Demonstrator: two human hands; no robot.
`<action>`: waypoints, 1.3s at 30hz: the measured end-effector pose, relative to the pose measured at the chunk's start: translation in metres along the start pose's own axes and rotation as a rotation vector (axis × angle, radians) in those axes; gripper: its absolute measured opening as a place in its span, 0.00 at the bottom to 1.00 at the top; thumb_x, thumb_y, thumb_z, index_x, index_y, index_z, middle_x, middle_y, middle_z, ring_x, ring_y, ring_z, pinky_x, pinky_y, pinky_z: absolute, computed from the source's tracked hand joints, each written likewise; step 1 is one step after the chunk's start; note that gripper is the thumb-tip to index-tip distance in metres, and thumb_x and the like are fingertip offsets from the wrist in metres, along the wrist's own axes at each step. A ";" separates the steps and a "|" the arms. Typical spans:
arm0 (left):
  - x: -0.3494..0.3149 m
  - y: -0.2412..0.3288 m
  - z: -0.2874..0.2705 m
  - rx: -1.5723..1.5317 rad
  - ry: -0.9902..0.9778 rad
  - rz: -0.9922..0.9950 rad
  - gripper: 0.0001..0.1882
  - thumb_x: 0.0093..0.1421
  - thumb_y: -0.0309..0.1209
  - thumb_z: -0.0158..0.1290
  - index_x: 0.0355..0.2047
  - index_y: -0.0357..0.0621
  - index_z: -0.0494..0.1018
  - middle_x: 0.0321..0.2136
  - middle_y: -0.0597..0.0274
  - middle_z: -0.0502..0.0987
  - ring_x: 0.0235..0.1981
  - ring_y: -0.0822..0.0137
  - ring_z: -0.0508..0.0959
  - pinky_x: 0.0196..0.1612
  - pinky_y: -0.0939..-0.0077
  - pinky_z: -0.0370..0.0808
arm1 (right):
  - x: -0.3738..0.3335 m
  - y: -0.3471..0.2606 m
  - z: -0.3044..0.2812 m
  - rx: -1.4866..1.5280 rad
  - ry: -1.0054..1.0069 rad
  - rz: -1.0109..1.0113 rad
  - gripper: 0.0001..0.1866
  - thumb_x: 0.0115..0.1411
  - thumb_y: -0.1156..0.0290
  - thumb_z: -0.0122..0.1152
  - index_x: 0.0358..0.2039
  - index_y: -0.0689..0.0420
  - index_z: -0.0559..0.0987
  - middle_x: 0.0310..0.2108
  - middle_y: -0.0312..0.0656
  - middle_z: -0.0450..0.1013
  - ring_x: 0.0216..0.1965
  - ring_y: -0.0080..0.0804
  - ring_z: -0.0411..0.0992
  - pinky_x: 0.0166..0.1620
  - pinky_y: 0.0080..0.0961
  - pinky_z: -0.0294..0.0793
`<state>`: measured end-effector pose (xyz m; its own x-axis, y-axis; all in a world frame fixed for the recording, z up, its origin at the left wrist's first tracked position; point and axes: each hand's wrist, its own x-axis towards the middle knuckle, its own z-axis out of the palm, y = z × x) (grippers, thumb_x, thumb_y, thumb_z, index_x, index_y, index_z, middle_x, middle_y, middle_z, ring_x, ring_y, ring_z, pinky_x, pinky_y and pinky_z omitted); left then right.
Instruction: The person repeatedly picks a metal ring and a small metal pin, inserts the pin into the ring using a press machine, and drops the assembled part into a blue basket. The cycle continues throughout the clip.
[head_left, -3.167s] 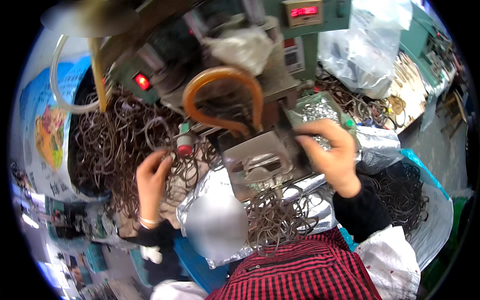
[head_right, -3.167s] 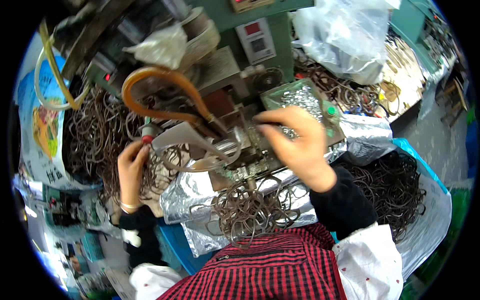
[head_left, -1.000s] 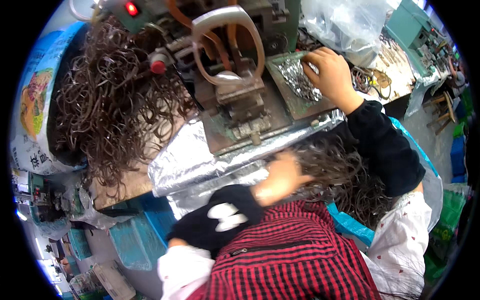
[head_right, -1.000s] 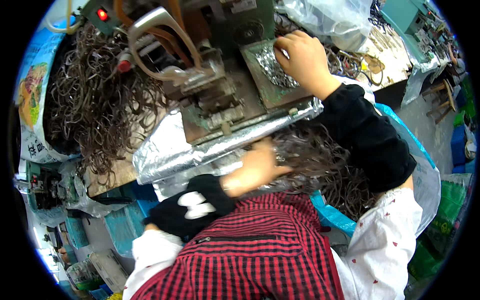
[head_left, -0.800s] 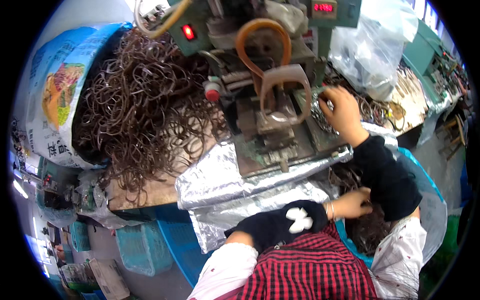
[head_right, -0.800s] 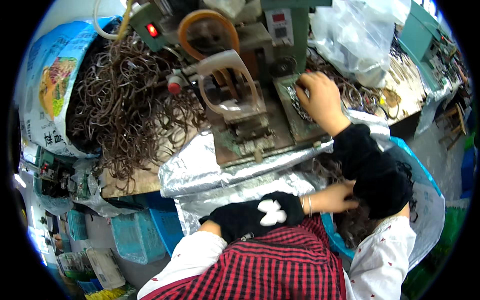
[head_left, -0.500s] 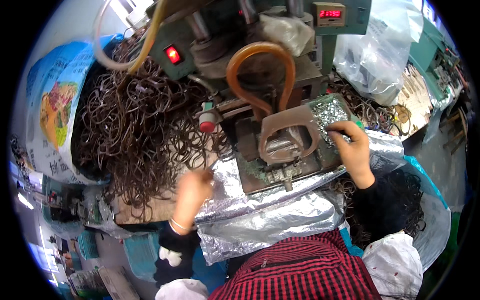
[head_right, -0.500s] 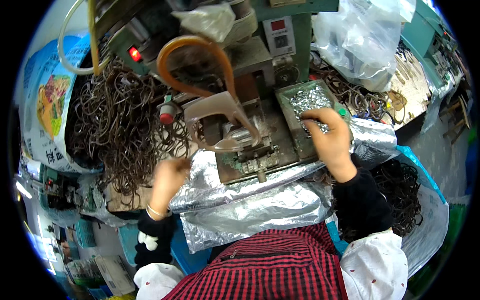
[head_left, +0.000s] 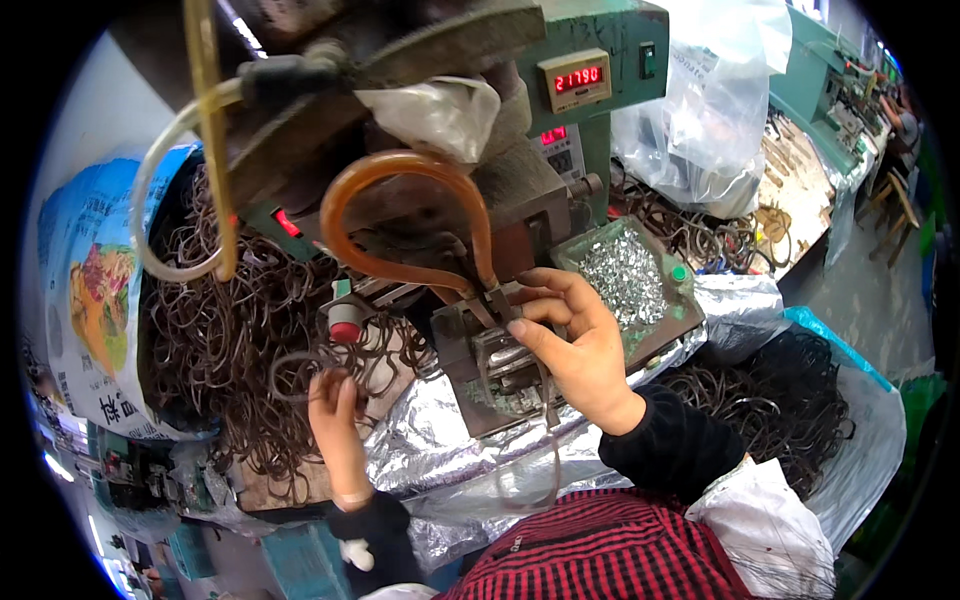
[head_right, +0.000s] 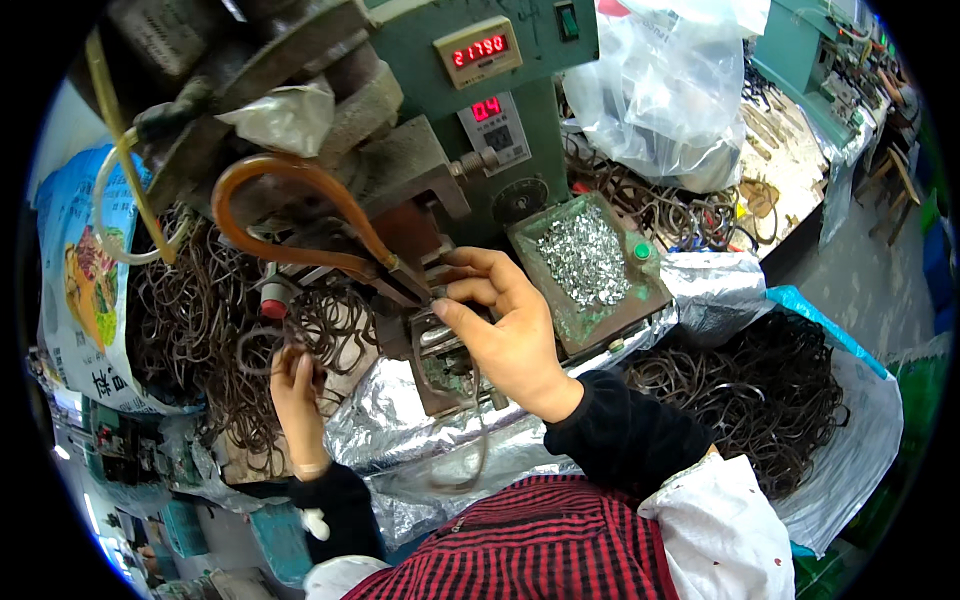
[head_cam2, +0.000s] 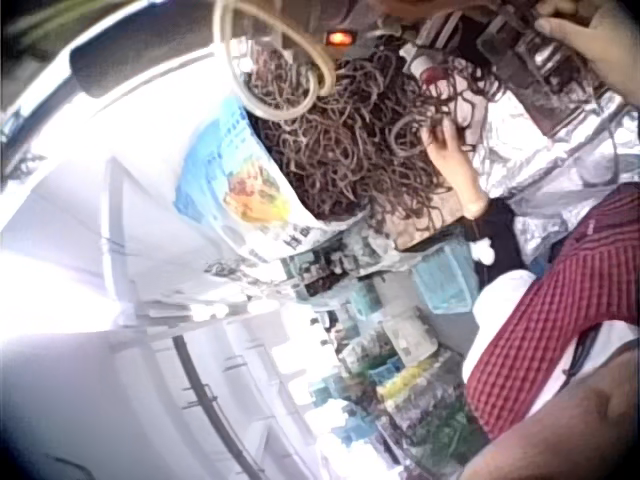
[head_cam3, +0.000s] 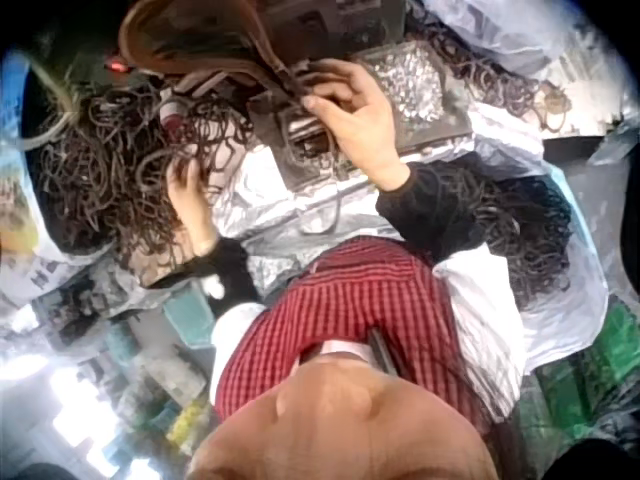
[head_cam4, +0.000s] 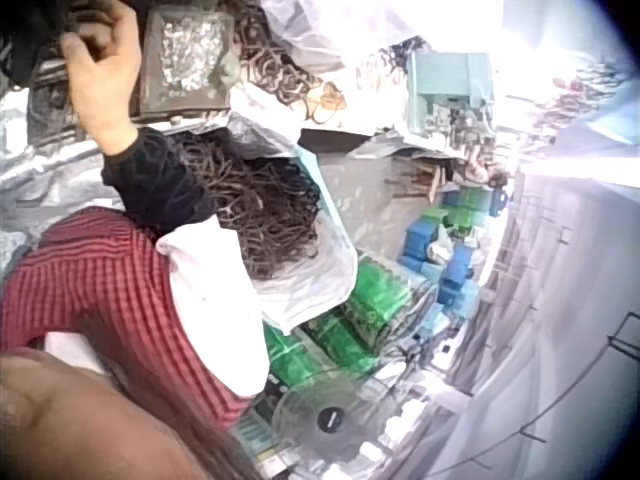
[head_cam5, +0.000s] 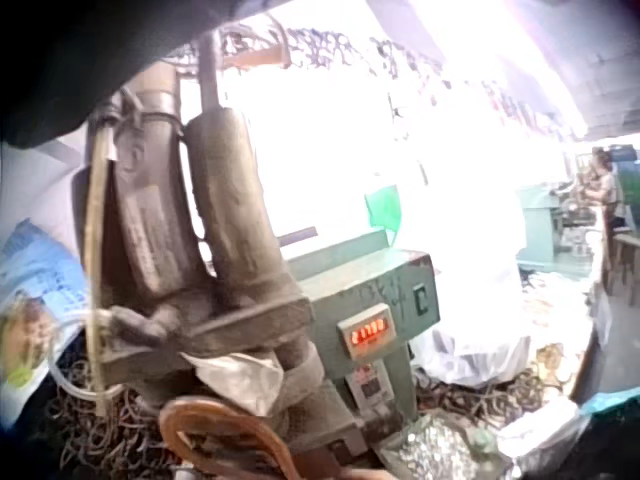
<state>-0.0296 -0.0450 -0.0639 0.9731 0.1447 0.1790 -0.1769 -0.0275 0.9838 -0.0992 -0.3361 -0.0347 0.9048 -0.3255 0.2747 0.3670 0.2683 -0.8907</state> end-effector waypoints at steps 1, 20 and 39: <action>-0.024 0.014 0.015 -0.067 0.130 -0.035 0.11 0.67 0.26 0.51 0.49 0.37 0.73 0.23 0.70 0.71 0.23 0.83 0.66 0.22 0.89 0.58 | -0.002 0.000 0.001 0.018 0.002 0.010 0.25 0.60 0.79 0.63 0.57 0.67 0.67 0.44 0.42 0.77 0.43 0.21 0.74 0.56 0.22 0.68; -0.009 0.094 0.110 0.178 0.101 1.004 0.14 0.62 0.14 0.49 0.48 0.32 0.74 0.26 0.55 0.79 0.22 0.74 0.74 0.21 0.82 0.69 | -0.007 -0.012 0.016 0.225 0.140 0.186 0.27 0.57 0.84 0.61 0.57 0.67 0.68 0.46 0.43 0.76 0.46 0.24 0.73 0.52 0.21 0.71; -0.054 0.040 0.124 0.485 -0.379 1.242 0.17 0.54 0.12 0.51 0.41 0.42 0.75 0.34 0.53 0.81 0.29 0.55 0.80 0.32 0.66 0.75 | -0.015 0.026 -0.133 -1.492 0.272 -0.323 0.12 0.48 0.70 0.70 0.32 0.55 0.78 0.31 0.40 0.73 0.38 0.43 0.70 0.36 0.41 0.69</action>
<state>-0.0705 -0.1767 -0.0342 0.2112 -0.4999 0.8400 -0.9551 -0.2881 0.0686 -0.1318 -0.4448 -0.1101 0.7065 -0.3832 0.5949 -0.1584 -0.9050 -0.3948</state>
